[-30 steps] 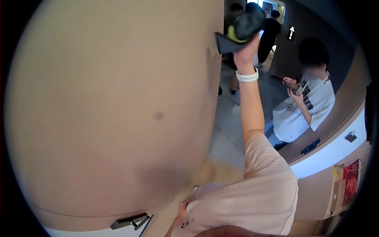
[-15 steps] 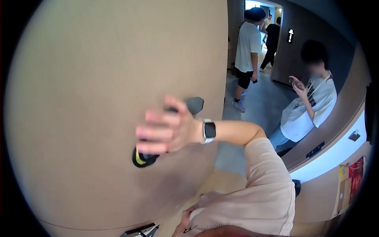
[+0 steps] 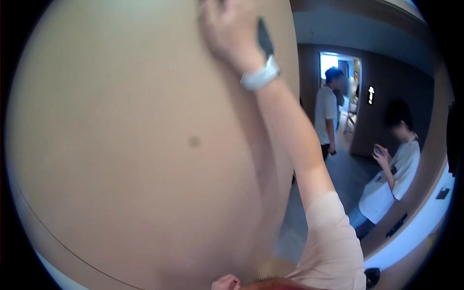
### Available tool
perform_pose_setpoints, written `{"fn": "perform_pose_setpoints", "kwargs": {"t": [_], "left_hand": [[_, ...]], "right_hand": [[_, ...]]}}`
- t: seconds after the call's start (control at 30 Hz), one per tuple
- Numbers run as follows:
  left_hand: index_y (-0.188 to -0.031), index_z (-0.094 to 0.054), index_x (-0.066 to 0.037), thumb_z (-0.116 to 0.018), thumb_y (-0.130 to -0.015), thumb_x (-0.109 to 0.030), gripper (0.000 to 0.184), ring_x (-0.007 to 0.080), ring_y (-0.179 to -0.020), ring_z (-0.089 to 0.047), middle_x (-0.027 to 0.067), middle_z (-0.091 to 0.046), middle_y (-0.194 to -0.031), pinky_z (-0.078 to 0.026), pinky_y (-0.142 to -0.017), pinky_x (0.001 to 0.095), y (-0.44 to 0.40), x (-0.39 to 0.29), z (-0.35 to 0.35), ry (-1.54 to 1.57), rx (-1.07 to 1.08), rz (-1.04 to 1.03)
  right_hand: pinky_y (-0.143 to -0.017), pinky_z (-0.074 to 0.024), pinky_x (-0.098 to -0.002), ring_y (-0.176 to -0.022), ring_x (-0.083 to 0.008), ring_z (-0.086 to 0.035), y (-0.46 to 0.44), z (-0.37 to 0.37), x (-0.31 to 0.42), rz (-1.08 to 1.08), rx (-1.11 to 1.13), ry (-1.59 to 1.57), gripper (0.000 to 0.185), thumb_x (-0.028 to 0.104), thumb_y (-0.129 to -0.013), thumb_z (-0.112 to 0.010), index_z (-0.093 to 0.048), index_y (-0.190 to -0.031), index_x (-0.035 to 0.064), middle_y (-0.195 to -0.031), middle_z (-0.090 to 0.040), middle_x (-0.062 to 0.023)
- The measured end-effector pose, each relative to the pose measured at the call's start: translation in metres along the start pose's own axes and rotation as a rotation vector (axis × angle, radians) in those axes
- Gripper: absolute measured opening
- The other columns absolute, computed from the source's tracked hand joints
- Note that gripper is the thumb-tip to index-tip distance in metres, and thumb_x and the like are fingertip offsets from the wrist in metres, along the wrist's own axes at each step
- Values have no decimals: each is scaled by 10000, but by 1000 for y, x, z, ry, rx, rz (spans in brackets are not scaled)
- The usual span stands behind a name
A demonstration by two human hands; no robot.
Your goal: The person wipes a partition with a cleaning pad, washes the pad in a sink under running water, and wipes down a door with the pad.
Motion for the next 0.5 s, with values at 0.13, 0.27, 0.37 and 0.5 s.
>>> {"fn": "perform_pose_setpoints", "kwargs": {"t": [0.13, 0.27, 0.37, 0.5], "left_hand": [[-1037, -610, -32, -638, -843, -215, 268, 379, -1104, -575, 206, -610, -1122, -456, -947, 487, -40, -51, 30, -571, -45, -500], [-1322, -466, -84, -507, -914, -353, 491, 328, -1360, -403, 166, -438, -1408, -288, -1134, 519, -45, -48, 42, -830, -270, -512], [-1601, -241, -173, -327, -1012, -530, 694, 234, -1535, -219, 80, -209, -1677, -113, -1231, 519, -41, -48, 55, -1005, -396, -370], [-1586, -276, -164, -306, -1001, -555, 705, 221, -1537, -219, 65, -218, -1677, -128, -1225, 525, -38, -33, 55, -1590, -356, -304]], "right_hand": [[-970, -449, -454, -1149, -332, -575, 83, -30, 165, 669, -203, -437, 424, 175, -710, -646, -608, -1110, 37, -1143, -634, -165], [-933, -485, -478, -1084, -314, -632, 15, -29, 139, 639, -293, -208, 349, 215, -781, -649, -665, -1096, 65, -1094, -682, -140], [-1063, -424, -483, -1226, -437, -555, -100, -20, 24, 66, -206, -235, 460, 335, -1021, -391, -596, -1294, 25, -1307, -603, -261], [-1045, -439, -496, -1190, -437, -580, -119, -35, 66, 32, -328, 43, 459, 271, -997, -378, -592, -1258, -41, -1267, -621, -273]]}}
Point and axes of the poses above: each hand's wrist, its own y-axis away from the middle knuckle, its own z-axis out of the back of the hand, x = y × z, the point moved 5 cm from there along -y, towards the middle knuckle
